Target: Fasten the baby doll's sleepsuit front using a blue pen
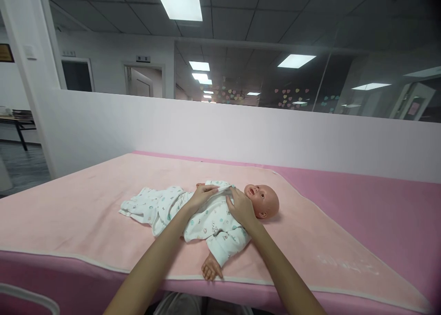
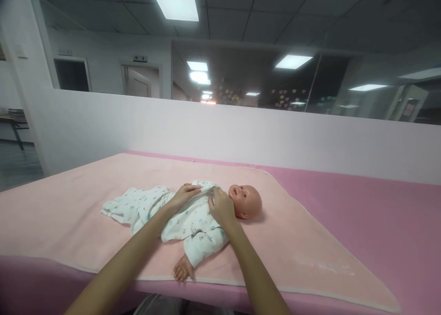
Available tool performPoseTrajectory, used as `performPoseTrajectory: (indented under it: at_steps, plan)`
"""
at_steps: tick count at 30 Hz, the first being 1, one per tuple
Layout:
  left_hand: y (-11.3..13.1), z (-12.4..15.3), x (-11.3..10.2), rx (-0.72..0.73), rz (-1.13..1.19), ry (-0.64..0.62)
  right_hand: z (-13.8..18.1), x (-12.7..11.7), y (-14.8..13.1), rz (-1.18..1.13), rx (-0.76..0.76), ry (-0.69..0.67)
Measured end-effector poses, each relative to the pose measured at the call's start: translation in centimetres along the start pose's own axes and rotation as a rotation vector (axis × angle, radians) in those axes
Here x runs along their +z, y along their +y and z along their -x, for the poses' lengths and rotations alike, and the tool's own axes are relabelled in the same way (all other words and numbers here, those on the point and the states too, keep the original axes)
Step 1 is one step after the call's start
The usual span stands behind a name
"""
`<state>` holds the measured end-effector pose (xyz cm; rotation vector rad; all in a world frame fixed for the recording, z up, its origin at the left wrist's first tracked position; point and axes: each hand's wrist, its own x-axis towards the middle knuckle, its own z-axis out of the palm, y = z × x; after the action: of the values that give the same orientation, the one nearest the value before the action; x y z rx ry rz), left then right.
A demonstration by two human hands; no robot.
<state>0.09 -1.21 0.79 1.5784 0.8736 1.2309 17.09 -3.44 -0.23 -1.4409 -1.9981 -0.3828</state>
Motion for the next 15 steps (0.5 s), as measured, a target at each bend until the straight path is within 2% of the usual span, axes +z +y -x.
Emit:
performPoseTrajectory:
  at_steps: [3, 7, 10, 13, 15]
  plan:
    - [-0.1, 0.0, 0.0, -0.027, 0.009, -0.003, -0.4, 0.4, 0.2, -0.014, 0.099, -0.032]
    - [-0.2, 0.1, 0.1, -0.022, 0.031, -0.09, -1.3, 0.9, 0.2, -0.005, 0.179, -0.073]
    - [-0.2, 0.3, 0.2, -0.031, 0.028, -0.083, -2.2, 1.5, -0.1, 0.007, 0.231, -0.071]
    - [0.0, 0.3, 0.3, -0.035, -0.02, -0.031, -2.6, 1.8, -0.4, 0.009, 0.238, -0.013]
    - [0.2, 0.3, 0.3, -0.02, -0.046, -0.003, -2.4, 1.6, -0.4, -0.032, 0.195, 0.108]
